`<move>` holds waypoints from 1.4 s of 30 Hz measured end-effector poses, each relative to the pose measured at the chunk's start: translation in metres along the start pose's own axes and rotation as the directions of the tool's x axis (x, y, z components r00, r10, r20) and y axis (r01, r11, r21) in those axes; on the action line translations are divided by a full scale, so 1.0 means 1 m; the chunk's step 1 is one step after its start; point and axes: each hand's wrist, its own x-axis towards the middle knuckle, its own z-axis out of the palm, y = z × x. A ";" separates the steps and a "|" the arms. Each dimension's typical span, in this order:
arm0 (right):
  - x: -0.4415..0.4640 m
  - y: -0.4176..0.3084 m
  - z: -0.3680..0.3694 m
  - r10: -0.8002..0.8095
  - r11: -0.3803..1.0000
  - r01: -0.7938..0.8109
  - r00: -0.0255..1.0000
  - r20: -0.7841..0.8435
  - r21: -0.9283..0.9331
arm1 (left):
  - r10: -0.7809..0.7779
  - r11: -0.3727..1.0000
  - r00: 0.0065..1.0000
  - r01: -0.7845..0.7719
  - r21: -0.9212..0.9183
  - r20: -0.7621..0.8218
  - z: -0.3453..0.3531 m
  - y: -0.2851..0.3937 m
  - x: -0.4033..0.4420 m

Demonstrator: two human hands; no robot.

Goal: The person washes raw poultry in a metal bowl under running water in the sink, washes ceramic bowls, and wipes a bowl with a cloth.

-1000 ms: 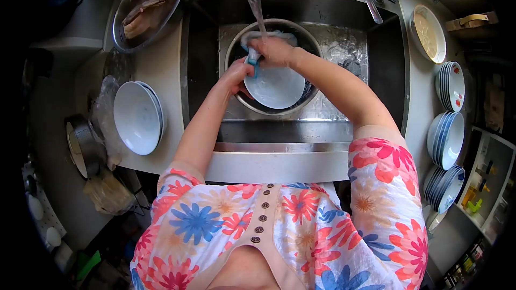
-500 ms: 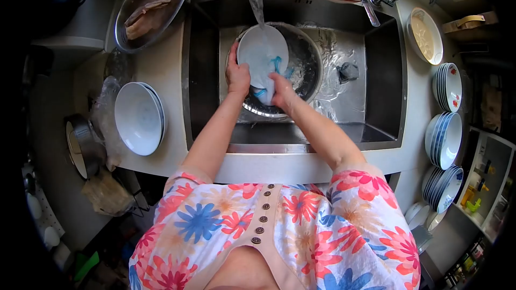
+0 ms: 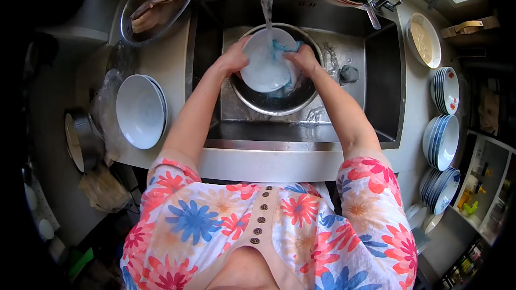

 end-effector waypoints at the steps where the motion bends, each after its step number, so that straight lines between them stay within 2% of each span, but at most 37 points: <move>1: 0.006 -0.003 -0.003 -0.099 0.994 0.100 0.995 0.031 -0.050 | -0.022 0.999 0.999 0.020 0.039 0.031 -0.002 0.008 0.000; 2: 0.014 -0.002 -0.004 -0.144 0.952 0.165 0.985 0.097 -0.257 | -0.043 0.996 0.997 0.038 0.080 0.062 -0.004 0.015 0.001; 3: 0.016 0.002 -0.003 -0.164 0.958 0.176 0.984 0.073 -0.224 | -0.065 0.991 0.994 0.053 0.122 0.093 -0.006 0.023 0.002; 5: 0.015 0.009 -0.003 -0.194 0.968 0.195 0.981 0.024 -0.160 | -0.040 0.999 0.998 0.040 0.019 0.041 -0.002 0.004 0.010; 6: 0.010 0.011 -0.003 -0.161 0.982 0.159 0.987 -0.009 -0.105 | -0.047 0.997 0.999 0.047 -0.059 0.002 0.001 -0.003 0.011; 8: -0.002 0.024 0.006 -0.009 0.998 0.019 0.989 -0.146 0.067 | -0.155 0.944 0.981 0.112 -0.311 -0.114 0.010 -0.016 0.005; 9: -0.004 0.032 0.014 0.069 0.986 -0.036 0.977 -0.203 0.161 | -0.164 0.917 0.969 0.081 -0.390 -0.184 0.017 -0.017 0.000; 10: -0.003 0.043 0.024 0.182 0.864 -0.079 0.970 -0.162 0.497 | -0.181 0.884 0.951 0.046 -0.464 -0.250 0.030 -0.018 -0.009; 13: -0.020 0.028 0.051 0.472 0.474 -0.180 0.878 -0.076 0.862 | -0.277 0.785 0.842 -0.080 -0.614 -0.463 0.083 -0.023 -0.017; 14: -0.008 0.056 0.068 0.476 0.406 -0.145 0.876 -0.073 0.902 | -0.258 0.832 0.818 -0.082 -0.549 -0.514 0.089 -0.021 -0.016; 15: -0.015 0.048 0.070 0.527 0.269 -0.190 0.849 0.021 0.944 | -0.224 0.869 0.834 -0.064 -0.491 -0.505 0.089 -0.021 -0.016; 17: -0.007 0.066 0.066 0.442 0.213 -0.313 0.876 0.195 0.925 | -0.156 0.931 0.861 -0.035 -0.364 -0.483 0.080 -0.023 -0.018; 20: -0.003 0.052 0.045 0.367 0.659 -0.247 0.930 -0.018 0.710 | -0.125 0.989 0.894 0.075 -0.131 -0.431 0.054 0.003 -0.038; 21: -0.008 0.034 0.026 0.280 0.865 -0.230 0.959 -0.047 0.445 | -0.096 0.995 0.910 0.073 -0.073 -0.404 0.050 0.000 -0.041; 23: 0.007 0.037 0.009 0.141 0.987 -0.134 0.987 -0.074 0.093 | -0.034 0.998 0.936 0.052 0.042 -0.351 0.042 -0.004 -0.042; 26: 0.011 0.023 -0.014 -0.127 0.938 0.150 0.988 0.092 -0.313 | 0.102 0.971 0.940 -0.022 0.238 -0.327 0.028 0.006 -0.044; 29: 0.002 0.003 -0.029 -0.205 0.750 0.284 0.959 0.198 -0.597 | 0.301 0.862 0.899 -0.115 0.494 -0.317 0.021 0.025 -0.060; 30: -0.001 -0.005 -0.035 -0.185 0.637 0.359 0.930 0.317 -0.683 | 0.344 0.804 0.894 -0.122 0.582 -0.288 0.018 0.032 -0.067; 33: -0.009 -0.019 -0.051 -0.029 0.470 0.374 0.912 0.409 -0.800 | 0.512 0.631 0.838 -0.221 0.744 -0.185 0.011 0.044 -0.084; 35: -0.014 -0.025 -0.059 -0.080 0.597 0.310 0.941 0.329 -0.740 | 0.616 0.549 0.776 -0.300 0.780 -0.134 0.006 0.050 -0.094; 37: -0.024 -0.024 -0.064 -0.140 0.707 0.236 0.971 0.196 -0.666 | 0.737 0.460 0.668 -0.389 0.798 -0.099 -0.007 0.058 -0.107; 38: -0.033 -0.020 -0.072 -0.199 0.737 0.272 0.962 0.186 -0.619 | 0.791 0.411 0.606 -0.432 0.803 -0.080 -0.016 0.063 -0.115; 40: -0.067 -0.017 -0.090 -0.330 0.782 0.296 0.943 0.038 -0.548 | 0.825 0.415 0.554 -0.457 0.787 -0.113 -0.038 0.078 -0.136; 41: -0.085 -0.013 -0.106 -0.390 0.734 0.282 0.920 -0.043 -0.617 | 0.838 0.419 0.529 -0.467 0.779 -0.133 -0.051 0.084 -0.148; 42: -0.104 -0.009 -0.126 -0.357 0.803 0.191 0.912 -0.200 -0.565 | 0.824 0.469 0.535 -0.457 0.756 -0.187 -0.064 0.088 -0.163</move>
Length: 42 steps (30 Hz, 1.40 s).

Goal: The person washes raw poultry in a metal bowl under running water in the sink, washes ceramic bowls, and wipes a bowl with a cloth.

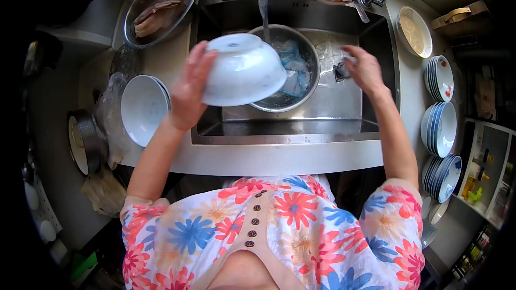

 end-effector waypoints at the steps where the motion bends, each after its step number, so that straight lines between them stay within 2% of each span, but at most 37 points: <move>1: -0.014 0.024 -0.022 -0.021 0.998 0.029 0.990 -0.139 0.052 | -0.052 0.998 0.998 0.051 -0.023 -0.025 -0.021 -0.001 -0.003; 2: -0.034 0.035 -0.052 0.017 1.000 -0.012 0.964 -0.265 0.021 | -0.129 0.991 0.988 0.126 -0.044 -0.086 -0.044 0.000 -0.004; 3: -0.056 0.059 -0.078 0.055 0.988 -0.110 0.904 -0.424 -0.107 | -0.206 0.978 0.968 0.198 -0.069 -0.145 -0.063 -0.001 -0.009; 4: -0.079 0.096 -0.102 0.068 0.971 -0.173 0.860 -0.505 -0.164 | -0.326 0.939 0.916 0.284 -0.196 -0.235 -0.078 -0.005 -0.020; 5: -0.109 0.113 -0.121 0.462 0.876 -0.319 0.771 -0.438 0.362 | -0.447 0.879 0.841 0.348 -0.326 -0.306 -0.093 -0.010 -0.032; 6: -0.137 0.111 -0.131 0.678 0.722 -0.469 0.625 -0.387 0.509 | -0.558 0.820 0.759 0.443 -0.363 -0.334 -0.107 -0.017 -0.050; 7: -0.164 0.121 -0.134 0.760 0.645 -0.564 0.544 -0.356 0.515 | -0.659 0.748 0.663 0.527 -0.403 -0.356 -0.117 -0.023 -0.068; 9: -0.210 0.141 -0.132 0.880 0.475 -0.677 0.381 -0.284 0.562 | -0.864 0.504 0.371 0.655 -0.563 -0.341 -0.131 -0.029 -0.089; 10: -0.226 0.147 -0.129 0.922 0.387 -0.697 0.309 -0.235 0.603 | -0.898 0.439 0.339 0.635 -0.636 -0.281 -0.135 -0.038 -0.101; 12: -0.236 0.155 -0.123 0.978 0.209 -0.639 0.138 -0.157 0.740 | -0.950 0.300 0.260 0.591 -0.749 -0.175 -0.141 -0.052 -0.133; 13: -0.241 0.180 -0.123 0.989 0.147 -0.612 0.118 -0.093 0.777 | -0.982 0.186 0.140 0.588 -0.787 -0.128 -0.140 -0.053 -0.137; 15: -0.256 0.234 -0.130 0.978 0.159 -0.535 0.203 -0.056 0.830 | -0.997 0.042 0.080 0.591 -0.806 0.007 -0.139 -0.060 -0.153; 17: -0.259 0.249 -0.147 0.989 0.054 -0.534 0.147 0.031 0.844 | -0.990 -0.066 0.061 0.598 -0.799 0.128 -0.134 -0.056 -0.147; 19: -0.248 0.256 -0.147 0.987 -0.003 -0.602 0.126 0.098 0.799 | -0.987 -0.066 0.073 0.638 -0.767 0.146 -0.133 -0.059 -0.146; 20: -0.252 0.264 -0.148 0.980 -0.011 -0.579 0.154 0.123 0.815 | -0.981 -0.071 0.091 0.659 -0.749 0.173 -0.129 -0.062 -0.146; 23: -0.266 0.292 -0.158 0.958 -0.033 -0.530 0.224 0.177 0.847 | -0.968 -0.123 0.051 0.759 -0.639 0.246 -0.135 -0.065 -0.143; 26: -0.267 0.307 -0.174 0.951 -0.031 -0.527 0.246 0.187 0.850 | -0.944 -0.167 -0.029 0.903 -0.397 0.330 -0.147 -0.073 -0.142; 28: -0.274 0.318 -0.189 0.962 -0.010 -0.521 0.228 0.151 0.854 | -0.970 0.132 0.196 0.919 -0.371 0.140 -0.139 -0.075 -0.153; 31: -0.282 0.309 -0.184 0.940 0.249 -0.258 0.298 -0.169 0.934 | -0.923 0.348 0.380 0.891 -0.291 0.060 -0.126 -0.081 -0.165; 33: -0.285 0.308 -0.186 0.917 0.261 -0.225 0.363 -0.168 0.939 | -0.917 0.388 0.381 0.921 0.040 0.116 -0.128 -0.079 -0.161; 35: -0.280 0.292 -0.187 0.928 0.320 -0.231 0.272 -0.255 0.919 | -0.927 0.373 0.364 0.868 0.329 0.090 -0.131 -0.072 -0.148; 36: -0.280 0.283 -0.190 0.910 0.331 -0.209 0.329 -0.252 0.920 | -0.918 0.379 0.392 0.814 0.440 0.065 -0.136 -0.064 -0.137; 37: -0.281 0.270 -0.195 0.894 0.327 -0.216 0.385 -0.227 0.920 | -0.930 0.322 0.368 0.830 0.455 -0.013 -0.142 -0.056 -0.122; 38: -0.267 0.215 -0.194 0.876 0.323 -0.223 0.439 -0.201 0.920 | -0.935 0.266 0.343 0.845 0.464 -0.091 -0.147 -0.047 -0.106; 40: -0.252 0.174 -0.193 0.820 0.363 -0.253 0.543 -0.179 0.897 | -0.842 0.524 0.526 0.850 0.049 -0.120 -0.144 -0.016 -0.076; 41: -0.238 0.140 -0.181 0.764 0.407 -0.265 0.623 -0.168 0.874 | -0.785 0.618 0.595 0.769 -0.164 -0.171 -0.134 -0.001 -0.063; 42: -0.214 0.098 -0.164 0.729 0.428 -0.306 0.673 -0.125 0.850 | -0.741 0.626 0.672 0.695 -0.353 0.007 -0.117 0.011 -0.054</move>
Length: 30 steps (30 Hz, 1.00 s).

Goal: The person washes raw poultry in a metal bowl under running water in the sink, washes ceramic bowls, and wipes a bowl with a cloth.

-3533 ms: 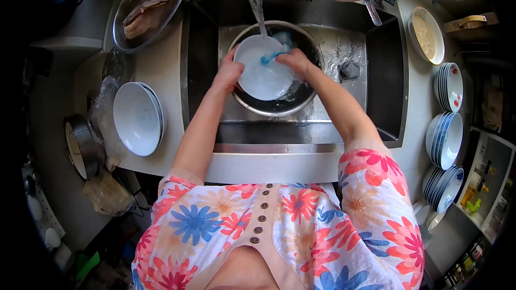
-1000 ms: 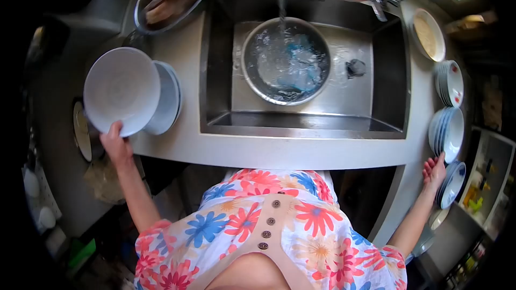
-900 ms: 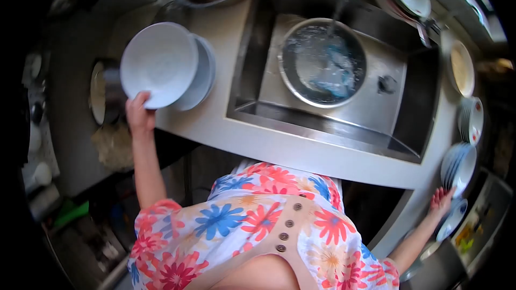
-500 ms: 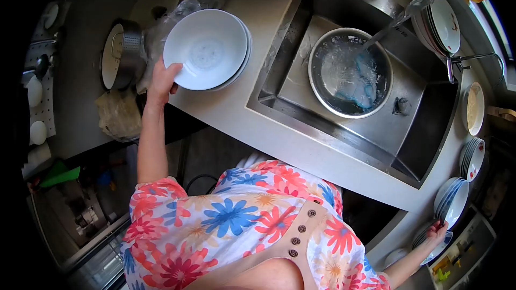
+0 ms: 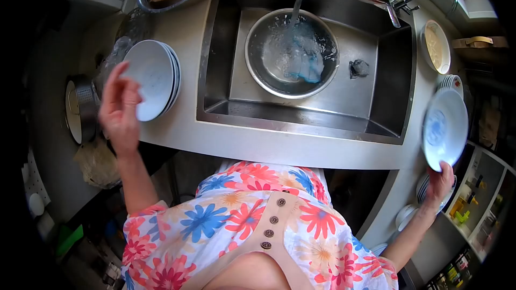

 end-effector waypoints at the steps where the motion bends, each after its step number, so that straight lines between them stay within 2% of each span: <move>1: 0.005 0.007 0.023 0.021 0.999 -0.017 0.997 0.076 -0.049 | 0.058 0.980 0.980 -0.019 -0.198 0.190 0.025 0.007 -0.002; 2: -0.010 0.005 0.078 -0.008 0.997 0.024 0.979 0.204 -0.078 | -0.002 0.908 0.886 0.196 -0.369 0.465 0.057 0.014 0.001; 3: -0.018 0.011 0.129 -0.002 1.000 0.008 0.962 0.272 -0.018 | 0.000 0.829 0.765 0.360 -0.429 0.643 0.093 0.009 0.004; 4: -0.005 0.032 0.156 0.022 0.990 0.040 0.905 0.424 -0.137 | -0.054 0.724 0.625 0.561 -0.400 0.778 0.132 -0.003 0.006; 5: -0.024 0.027 0.209 0.150 0.979 -0.072 0.888 0.434 -0.192 | -0.086 0.683 0.529 0.649 -0.337 0.844 0.163 -0.016 0.009; 6: -0.031 0.032 0.248 0.213 0.969 -0.118 0.845 0.491 -0.217 | -0.087 0.550 0.489 0.750 -0.368 0.868 0.189 -0.029 0.011; 7: -0.034 0.042 0.279 0.282 0.953 -0.159 0.781 0.557 -0.259 | -0.114 0.436 0.479 0.812 -0.389 0.871 0.203 -0.031 0.017; 8: -0.027 0.066 0.304 0.293 0.956 -0.200 0.675 0.677 -0.214 | -0.215 0.287 0.490 0.859 -0.424 0.845 0.214 -0.046 0.022; 9: -0.020 0.089 0.326 0.325 0.943 -0.269 0.610 0.723 -0.196 | -0.319 0.132 0.480 0.876 -0.463 0.817 0.222 -0.059 0.025; 11: -0.009 0.106 0.362 0.339 0.918 -0.045 0.607 0.719 -0.395 | -0.394 0.407 0.619 0.780 -0.474 0.679 0.218 -0.068 0.026; 12: 0.006 0.127 0.375 0.111 0.839 0.334 0.667 0.737 -0.429 | -0.406 0.537 0.690 0.711 -0.454 0.600 0.219 -0.070 0.028; 13: 0.016 0.147 0.385 -0.115 0.616 0.649 0.635 0.764 -0.446 | -0.438 0.633 0.733 0.662 -0.401 0.520 0.220 -0.072 0.030; 14: 0.019 0.155 0.393 -0.219 0.479 0.770 0.570 0.792 -0.422 | -0.457 0.716 0.775 0.611 -0.336 0.437 0.222 -0.074 0.032; 15: 0.017 0.163 0.397 -0.236 0.371 0.829 0.519 0.821 -0.418 | -0.463 0.786 0.814 0.560 -0.262 0.351 0.225 -0.076 0.034; 17: 0.015 0.184 0.404 -0.247 0.136 0.912 0.408 0.879 -0.386 | -0.347 0.937 0.909 0.347 0.041 0.231 0.237 -0.087 0.038; 18: 0.019 0.197 0.411 -0.095 0.070 0.882 0.470 0.877 -0.466 | -0.268 0.952 0.945 0.230 0.201 0.189 0.243 -0.090 0.040; 21: 0.040 0.202 0.427 0.164 0.137 0.792 0.574 0.802 -0.595 | -0.309 0.943 0.926 0.269 0.193 0.216 0.256 -0.089 0.040; 22: 0.050 0.195 0.427 0.191 0.258 0.720 0.616 0.764 -0.645 | -0.342 0.933 0.915 0.306 0.188 0.214 0.257 -0.089 0.041; 23: 0.051 0.193 0.420 0.131 0.432 0.648 0.643 0.754 -0.627 | -0.379 0.921 0.900 0.344 0.182 0.217 0.259 -0.088 0.039; 25: 0.056 0.186 0.408 0.020 0.727 0.476 0.707 0.707 -0.496 | -0.408 0.910 0.889 0.377 0.173 0.208 0.265 -0.089 0.039; 27: 0.005 0.125 0.408 0.016 0.819 0.411 0.680 0.733 -0.400 | -0.389 0.918 0.897 0.357 0.174 0.210 0.278 -0.098 0.038; 28: -0.010 0.117 0.410 -0.066 0.869 0.431 0.587 0.807 -0.243 | -0.418 0.908 0.878 0.400 0.125 0.232 0.287 -0.104 0.038; 29: -0.019 0.124 0.419 -0.041 0.905 0.373 0.555 0.831 -0.205 | -0.446 0.894 0.858 0.442 0.076 0.255 0.295 -0.111 0.039; 30: -0.042 0.097 0.411 0.071 0.956 0.216 0.492 0.867 -0.200 | -0.474 0.874 0.837 0.485 0.031 0.273 0.300 -0.116 0.040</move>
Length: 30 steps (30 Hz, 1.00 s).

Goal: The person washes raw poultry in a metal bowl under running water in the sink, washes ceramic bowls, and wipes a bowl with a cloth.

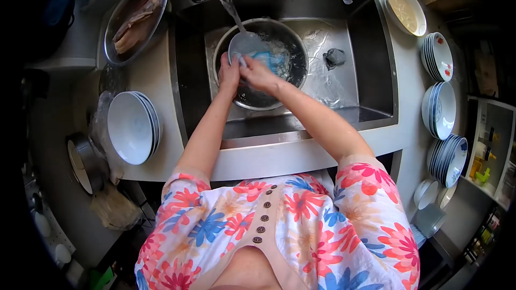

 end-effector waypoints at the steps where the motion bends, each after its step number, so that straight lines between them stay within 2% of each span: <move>1: 0.008 0.023 0.013 -0.197 0.958 0.183 0.979 0.046 0.219 | 0.015 1.000 1.000 -0.015 0.017 -0.017 0.001 -0.005 0.006; 2: 0.009 0.043 0.016 -0.240 0.969 0.245 0.963 0.121 -0.035 | 0.028 0.999 0.999 -0.027 0.034 -0.035 0.001 -0.009 0.010; 4: 0.004 0.063 0.015 -0.213 0.836 0.301 0.949 0.234 -0.458 | 0.046 0.997 0.999 -0.046 0.064 -0.009 0.001 -0.022 0.023; 6: 0.003 0.070 0.010 -0.134 0.583 0.291 0.955 0.263 -0.759 | -0.136 0.990 0.984 0.140 -0.032 0.111 -0.001 -0.014 0.032; 8: 0.015 0.078 0.007 -0.077 0.580 0.212 0.976 0.206 -0.786 | -0.323 0.915 0.906 0.373 -0.154 0.272 -0.013 0.014 0.023; 9: 0.021 0.084 0.002 -0.044 0.571 0.160 0.985 0.164 -0.805 | -0.301 0.912 0.920 0.355 -0.205 0.253 -0.015 0.016 0.014; 10: 0.031 0.088 0.005 -0.073 0.453 0.192 0.981 0.178 -0.871 | -0.273 0.908 0.930 0.334 -0.254 0.246 -0.017 0.017 0.007; 11: 0.029 0.069 0.007 0.044 0.559 0.121 0.984 0.174 -0.820 | -0.243 0.900 0.935 0.317 -0.299 0.258 -0.014 0.017 0.002; 12: 0.038 0.080 0.013 -0.061 0.718 0.153 0.986 0.158 -0.679 | -0.084 0.946 0.985 0.127 -0.300 0.150 -0.001 -0.007 0.011; 13: 0.035 0.065 0.016 -0.262 0.833 0.292 0.956 0.129 -0.470 | 0.082 0.956 0.996 -0.066 -0.286 0.044 0.011 -0.032 0.023; 14: 0.043 0.076 0.029 -0.294 0.877 0.270 0.956 -0.001 -0.398 | 0.088 0.972 0.995 -0.077 -0.221 0.041 0.009 -0.034 0.030; 15: 0.043 0.091 0.038 -0.285 0.854 0.268 0.958 0.029 -0.445 | 0.101 0.983 0.995 -0.096 -0.156 0.022 0.006 -0.034 0.039; 16: 0.027 0.081 0.035 -0.210 0.840 0.210 0.976 0.057 -0.501 | 0.070 0.987 0.996 -0.062 -0.147 0.051 0.002 -0.036 0.047; 17: 0.025 0.094 0.035 -0.172 0.714 0.165 0.983 0.059 -0.680 | 0.040 0.991 0.996 -0.030 -0.133 0.074 0.001 -0.037 0.053; 19: 0.043 0.153 0.033 -0.387 0.610 0.269 0.922 0.016 -0.746 | -0.166 0.928 0.934 0.256 -0.270 0.316 -0.007 -0.011 0.046; 20: 0.041 0.141 0.028 -0.251 0.605 0.211 0.966 0.067 -0.767 | -0.268 0.941 0.910 0.318 -0.118 0.317 -0.016 0.030 0.014; 21: 0.032 0.107 0.020 -0.104 0.595 0.151 0.988 0.111 -0.789 | -0.213 0.935 0.858 0.318 -0.156 0.468 -0.018 0.020 0.023; 22: 0.025 0.081 0.018 0.047 0.585 0.097 0.987 0.153 -0.805 | -0.188 0.938 0.903 0.282 -0.202 0.387 -0.016 0.030 0.003; 23: 0.024 0.066 0.018 0.014 0.692 0.071 0.994 0.111 -0.719 | -0.163 0.937 0.942 0.240 -0.253 0.292 -0.015 0.040 -0.013; 24: 0.025 0.058 0.020 -0.019 0.784 0.059 0.997 0.071 -0.618 | 0.017 0.940 0.990 0.031 -0.341 0.137 -0.004 0.015 -0.005; 27: 0.028 0.073 0.035 -0.160 0.885 0.151 0.987 0.017 -0.440 | 0.204 0.959 0.979 -0.203 -0.197 -0.016 0.009 -0.027 0.031; 28: 0.021 0.081 0.034 -0.099 0.835 0.108 0.994 0.046 -0.539 | 0.105 0.941 0.992 -0.076 -0.331 0.072 0.007 -0.031 0.036; 30: 0.027 0.116 0.030 -0.193 0.534 0.181 0.977 0.089 -0.826 | -0.047 0.815 0.912 0.272 -0.512 0.408 -0.002 -0.034 0.053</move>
